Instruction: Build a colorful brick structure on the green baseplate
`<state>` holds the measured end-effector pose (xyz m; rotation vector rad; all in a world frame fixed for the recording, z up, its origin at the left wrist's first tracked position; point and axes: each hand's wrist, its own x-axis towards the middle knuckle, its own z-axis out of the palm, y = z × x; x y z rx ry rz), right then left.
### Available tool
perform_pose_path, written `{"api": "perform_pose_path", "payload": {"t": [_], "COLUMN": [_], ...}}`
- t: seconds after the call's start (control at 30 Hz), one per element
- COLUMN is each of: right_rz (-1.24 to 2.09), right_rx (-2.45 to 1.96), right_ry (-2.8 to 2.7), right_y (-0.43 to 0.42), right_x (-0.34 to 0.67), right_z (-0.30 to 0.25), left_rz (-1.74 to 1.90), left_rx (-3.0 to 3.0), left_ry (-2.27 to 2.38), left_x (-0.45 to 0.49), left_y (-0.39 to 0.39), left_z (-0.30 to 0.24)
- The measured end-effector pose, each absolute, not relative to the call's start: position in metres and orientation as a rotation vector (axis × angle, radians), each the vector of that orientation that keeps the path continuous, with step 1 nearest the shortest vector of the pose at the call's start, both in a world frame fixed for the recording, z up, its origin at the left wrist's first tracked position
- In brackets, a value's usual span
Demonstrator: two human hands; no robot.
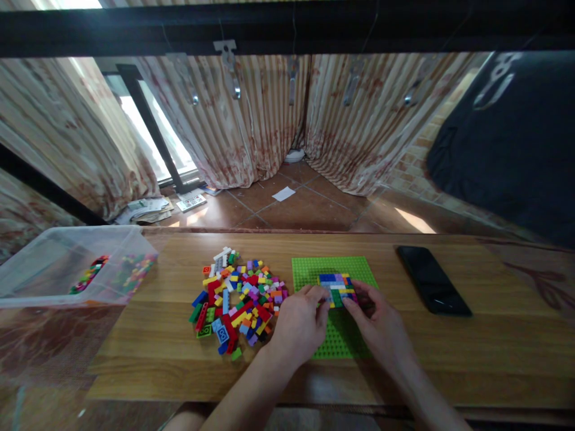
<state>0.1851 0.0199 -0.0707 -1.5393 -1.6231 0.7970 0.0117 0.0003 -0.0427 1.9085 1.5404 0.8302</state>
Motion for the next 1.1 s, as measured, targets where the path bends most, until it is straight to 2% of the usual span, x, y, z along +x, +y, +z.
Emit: {"api": "perform_pose_path", "payload": {"t": [0.4,0.7,0.93,1.1], "right_rz": [0.766,0.657,0.642,0.6], "right_rx": [-1.508,-1.571,-1.503,-1.297], "right_ry": [-1.592,-1.239,-1.299,-1.677], "right_y": [0.02,0.028,0.009,-0.009], "right_x": [0.184,0.2,0.173,0.148], "right_z": [-0.072,-0.053,-0.041,-0.045], "left_rz": [0.84,1.005,1.322,1.681], "left_rx": [1.927,1.812,1.563,1.179], "left_ry": [1.532,1.649,1.715,1.688], "left_x": [0.013,-0.01,-0.039,-0.069], "left_y": [0.0,0.008,0.008,0.01], "left_z": [-0.04,-0.031,-0.014,-0.006]}}
